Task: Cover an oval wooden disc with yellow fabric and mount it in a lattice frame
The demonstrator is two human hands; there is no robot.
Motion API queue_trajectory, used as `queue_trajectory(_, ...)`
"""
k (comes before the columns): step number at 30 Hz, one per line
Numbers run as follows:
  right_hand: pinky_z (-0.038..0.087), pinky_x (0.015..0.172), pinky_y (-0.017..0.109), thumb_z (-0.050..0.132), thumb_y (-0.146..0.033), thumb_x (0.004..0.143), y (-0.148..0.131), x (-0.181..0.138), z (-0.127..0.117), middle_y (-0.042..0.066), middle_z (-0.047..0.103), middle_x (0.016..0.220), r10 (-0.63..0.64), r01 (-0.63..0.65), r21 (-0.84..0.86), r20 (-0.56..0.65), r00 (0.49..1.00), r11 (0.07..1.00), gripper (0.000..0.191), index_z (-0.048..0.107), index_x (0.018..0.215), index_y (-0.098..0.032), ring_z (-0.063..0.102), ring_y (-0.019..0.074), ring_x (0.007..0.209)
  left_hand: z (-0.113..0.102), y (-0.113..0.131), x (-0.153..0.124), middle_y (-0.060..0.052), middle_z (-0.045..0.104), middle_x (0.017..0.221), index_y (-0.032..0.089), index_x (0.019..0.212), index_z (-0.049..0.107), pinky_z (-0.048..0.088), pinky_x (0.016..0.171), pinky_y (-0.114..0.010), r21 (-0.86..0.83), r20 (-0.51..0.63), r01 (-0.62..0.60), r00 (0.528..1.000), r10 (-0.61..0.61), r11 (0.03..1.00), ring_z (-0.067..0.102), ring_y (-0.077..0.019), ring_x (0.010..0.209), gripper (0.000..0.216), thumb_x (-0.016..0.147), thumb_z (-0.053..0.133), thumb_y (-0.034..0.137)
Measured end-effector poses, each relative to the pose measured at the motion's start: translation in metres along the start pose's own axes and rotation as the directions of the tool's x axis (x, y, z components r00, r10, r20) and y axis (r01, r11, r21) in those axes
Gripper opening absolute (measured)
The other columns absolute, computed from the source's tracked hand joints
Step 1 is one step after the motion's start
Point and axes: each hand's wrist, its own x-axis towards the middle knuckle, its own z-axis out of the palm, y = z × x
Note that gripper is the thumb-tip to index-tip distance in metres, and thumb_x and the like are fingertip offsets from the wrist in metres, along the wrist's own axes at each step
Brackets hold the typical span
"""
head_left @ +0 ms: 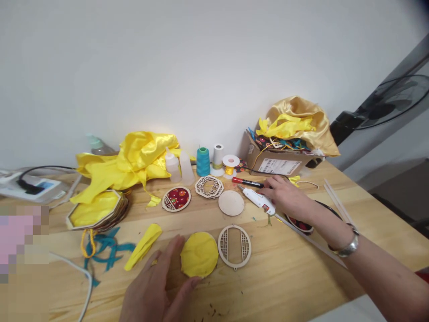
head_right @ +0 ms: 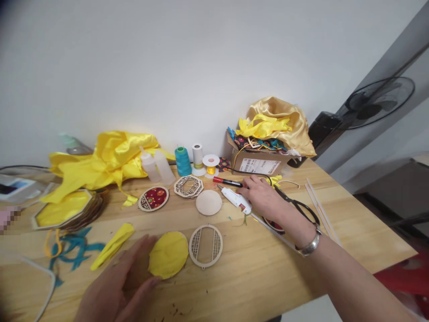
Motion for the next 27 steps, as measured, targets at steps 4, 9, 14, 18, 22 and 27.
queue_trajectory(4, 0.042, 0.082, 0.040, 0.052, -0.012, 0.084, -0.002, -0.002, -0.003, 0.010, 0.058, 0.099, -0.027, 0.027, 0.029, -0.006, 1.000, 0.999, 0.031, 0.067, 0.108, -0.025, 0.048, 0.0244, 0.094, 0.003, 0.004, -0.003, -0.008, 0.065, 0.121, 0.026, 0.136, 0.035, 0.057, 0.076, -0.035, -0.058, -0.005, 0.094, 0.996, -0.094, 0.994, 0.063, -0.0270, 0.108, 0.056, 0.085, 0.049, 0.045)
queue_trajectory(9, 0.042, 0.089, 0.044, 0.046, -0.001, 0.076, -0.001, -0.010, -0.022, 0.009, 0.058, 0.113, -0.060, 0.072, 0.196, -0.065, 0.996, 0.978, 0.044, 0.064, 0.110, -0.023, 0.047, 0.0261, 0.104, 0.000, 0.004, 0.001, -0.010, 0.066, 0.118, 0.021, 0.134, 0.035, 0.057, 0.075, -0.034, -0.015, -0.015, 0.001, 1.000, -0.002, 1.000, 0.064, -0.0263, 0.105, 0.056, 0.086, 0.050, 0.044)
queue_trajectory(14, 0.041, 0.096, 0.045, 0.049, -0.017, 0.084, 0.001, -0.016, -0.046, 0.007, 0.060, 0.115, 0.014, 0.050, 0.561, -0.109, 0.994, 0.826, 0.028, 0.062, 0.108, -0.023, 0.051, 0.0259, 0.112, -0.001, 0.001, 0.001, -0.011, 0.067, 0.118, 0.020, 0.134, 0.035, 0.057, 0.077, -0.035, 0.019, -0.025, -0.035, 0.999, 0.035, 0.999, 0.065, -0.0259, 0.103, 0.057, 0.085, 0.051, 0.043)
queue_trajectory(18, 0.050, 0.080, 0.037, 0.060, -0.037, 0.082, -0.003, -0.017, -0.052, 0.005, 0.066, 0.092, 0.203, -0.104, 0.844, -0.006, 0.979, 0.526, 0.021, 0.063, 0.097, -0.022, 0.062, 0.0224, 0.088, -0.001, 0.001, 0.000, -0.011, 0.066, 0.119, 0.020, 0.136, 0.033, 0.056, 0.079, -0.036, 0.007, -0.014, -0.033, 0.999, 0.033, 0.999, 0.065, -0.0264, 0.103, 0.059, 0.085, 0.052, 0.042)
queue_trajectory(22, 0.052, 0.080, 0.041, 0.060, -0.052, 0.079, -0.011, -0.011, -0.046, 0.005, 0.065, 0.102, 0.350, -0.029, 0.966, -0.064, 0.935, 0.255, 0.037, 0.060, 0.104, -0.025, 0.064, 0.0246, 0.093, -0.003, 0.003, 0.001, -0.010, 0.066, 0.119, 0.021, 0.137, 0.032, 0.056, 0.080, -0.037, 0.002, 0.000, -0.017, 1.000, 0.017, 1.000, 0.065, -0.0268, 0.104, 0.060, 0.085, 0.053, 0.042)
queue_trajectory(27, 0.052, 0.085, 0.045, 0.063, -0.049, 0.077, -0.019, 0.000, -0.047, 0.004, 0.065, 0.105, 0.358, 0.044, 0.999, -0.043, 0.933, 0.005, 0.032, 0.061, 0.100, -0.027, 0.066, 0.0230, 0.092, -0.003, 0.005, 0.003, -0.011, 0.065, 0.121, 0.021, 0.137, 0.031, 0.055, 0.083, -0.039, -0.027, 0.001, -0.023, 1.000, 0.023, 0.999, 0.063, -0.0275, 0.107, 0.062, 0.083, 0.054, 0.043)
